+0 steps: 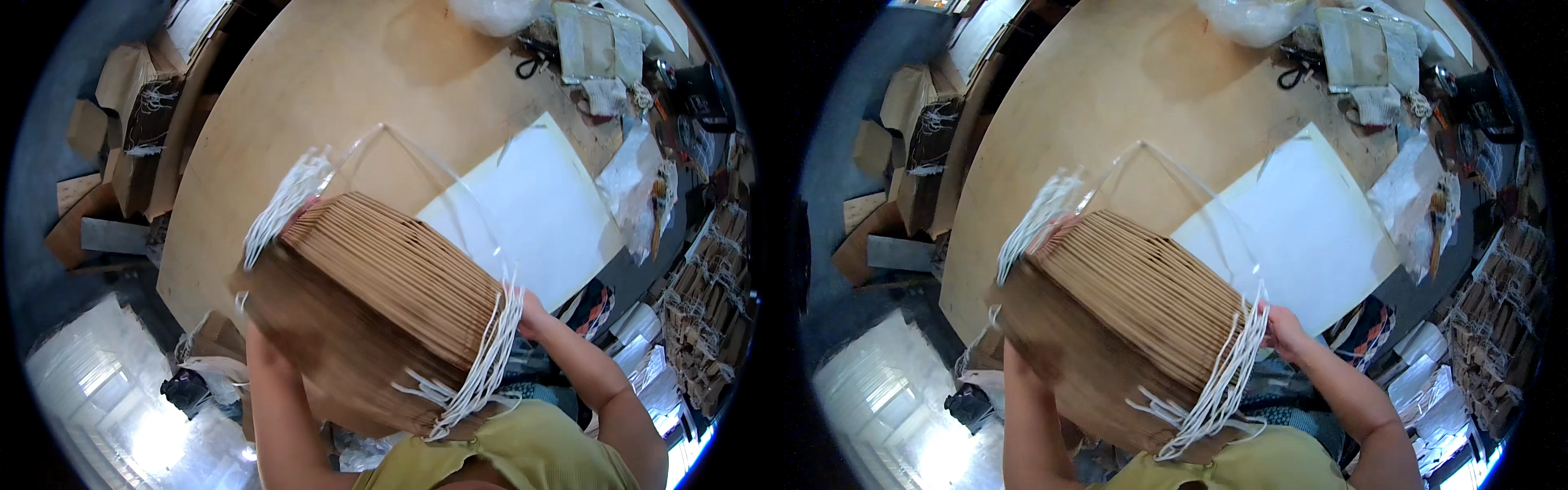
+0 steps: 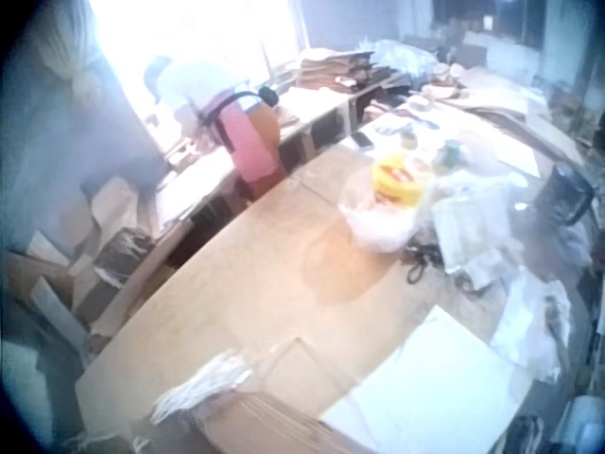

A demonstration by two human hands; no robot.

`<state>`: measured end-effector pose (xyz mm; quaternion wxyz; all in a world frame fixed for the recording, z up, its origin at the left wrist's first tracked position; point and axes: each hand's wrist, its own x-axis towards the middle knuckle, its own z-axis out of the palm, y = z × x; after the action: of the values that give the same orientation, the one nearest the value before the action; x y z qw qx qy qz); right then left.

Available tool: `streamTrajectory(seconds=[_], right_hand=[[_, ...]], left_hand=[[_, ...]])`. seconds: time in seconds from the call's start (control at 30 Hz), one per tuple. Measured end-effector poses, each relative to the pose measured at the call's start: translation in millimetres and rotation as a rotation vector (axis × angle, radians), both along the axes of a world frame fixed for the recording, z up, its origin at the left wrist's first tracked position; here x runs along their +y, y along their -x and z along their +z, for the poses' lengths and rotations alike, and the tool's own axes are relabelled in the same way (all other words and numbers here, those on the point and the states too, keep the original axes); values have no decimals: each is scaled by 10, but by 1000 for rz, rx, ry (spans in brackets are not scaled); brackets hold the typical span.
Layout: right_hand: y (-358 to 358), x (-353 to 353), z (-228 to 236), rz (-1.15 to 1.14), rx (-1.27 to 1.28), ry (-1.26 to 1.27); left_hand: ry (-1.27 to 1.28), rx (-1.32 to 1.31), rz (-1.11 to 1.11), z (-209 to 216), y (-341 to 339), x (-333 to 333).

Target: The person repeatedly picks up stacks of flat brown paper bags, fans them out, aligns them, and places them back on the table. The person also picks up a white plastic tie and wraps it around a stack of bags to secure them.

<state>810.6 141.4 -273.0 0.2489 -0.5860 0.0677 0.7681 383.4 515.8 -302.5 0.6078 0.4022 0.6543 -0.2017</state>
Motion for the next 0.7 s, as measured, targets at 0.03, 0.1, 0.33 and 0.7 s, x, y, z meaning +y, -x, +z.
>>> streamTrajectory(seconds=[0.03,0.1,0.33,0.7], right_hand=[[10,-165,61,224,107,64],[276,-659,-229,629,-47,-308],[628,-1186,-712,1005,-582,-428],[1279,-1386,-697,684,-993,-560]], left_hand=[[57,20,97,189,467,-277],[167,-21,244,346,1036,-612],[-194,-185,478,1463,1642,-1513],[-992,-636,-249,3572,628,-2793]])
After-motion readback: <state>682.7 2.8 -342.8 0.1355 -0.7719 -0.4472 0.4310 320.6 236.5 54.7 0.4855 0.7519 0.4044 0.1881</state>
